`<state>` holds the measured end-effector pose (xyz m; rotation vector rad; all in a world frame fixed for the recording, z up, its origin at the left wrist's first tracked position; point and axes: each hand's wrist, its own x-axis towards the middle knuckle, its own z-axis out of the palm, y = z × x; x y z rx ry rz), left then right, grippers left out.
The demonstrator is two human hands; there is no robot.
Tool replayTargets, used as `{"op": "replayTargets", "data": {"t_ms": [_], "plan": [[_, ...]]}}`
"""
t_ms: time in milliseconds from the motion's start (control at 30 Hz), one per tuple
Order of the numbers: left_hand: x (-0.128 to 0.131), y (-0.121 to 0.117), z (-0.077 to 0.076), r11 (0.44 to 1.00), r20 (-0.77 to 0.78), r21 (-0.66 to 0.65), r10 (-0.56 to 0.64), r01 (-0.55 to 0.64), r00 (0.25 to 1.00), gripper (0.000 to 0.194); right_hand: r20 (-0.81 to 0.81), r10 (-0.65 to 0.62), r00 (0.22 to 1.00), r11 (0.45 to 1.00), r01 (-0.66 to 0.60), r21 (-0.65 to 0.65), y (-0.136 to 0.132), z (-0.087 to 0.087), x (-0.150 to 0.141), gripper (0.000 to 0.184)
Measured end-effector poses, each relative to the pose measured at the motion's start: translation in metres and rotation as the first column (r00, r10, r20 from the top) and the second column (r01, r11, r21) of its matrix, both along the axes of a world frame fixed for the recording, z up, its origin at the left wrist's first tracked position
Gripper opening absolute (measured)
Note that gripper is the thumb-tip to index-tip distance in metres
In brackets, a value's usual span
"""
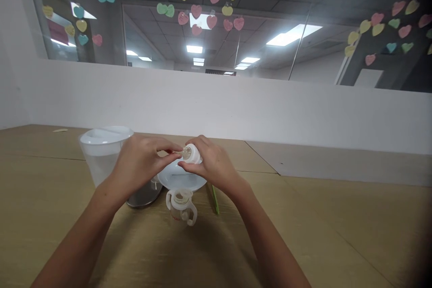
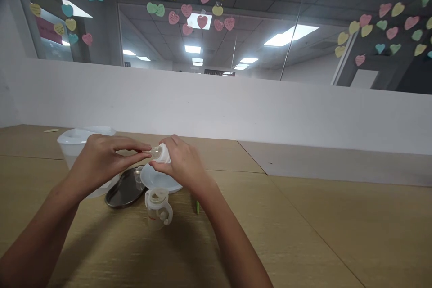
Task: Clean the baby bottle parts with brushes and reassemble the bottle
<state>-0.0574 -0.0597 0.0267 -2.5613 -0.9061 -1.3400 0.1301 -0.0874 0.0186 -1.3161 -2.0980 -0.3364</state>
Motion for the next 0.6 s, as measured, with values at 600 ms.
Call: {"op": "replayTargets", "data": {"t_ms": [600], "plan": [[0.003,0.017,0.0,0.869,-0.366,-0.491,-0.143,-0.06,0.92,0.02,0.108,0.108,0.988,0.926,-0.061,-0.373,0.006,-0.005,0.009,0.03]]}}
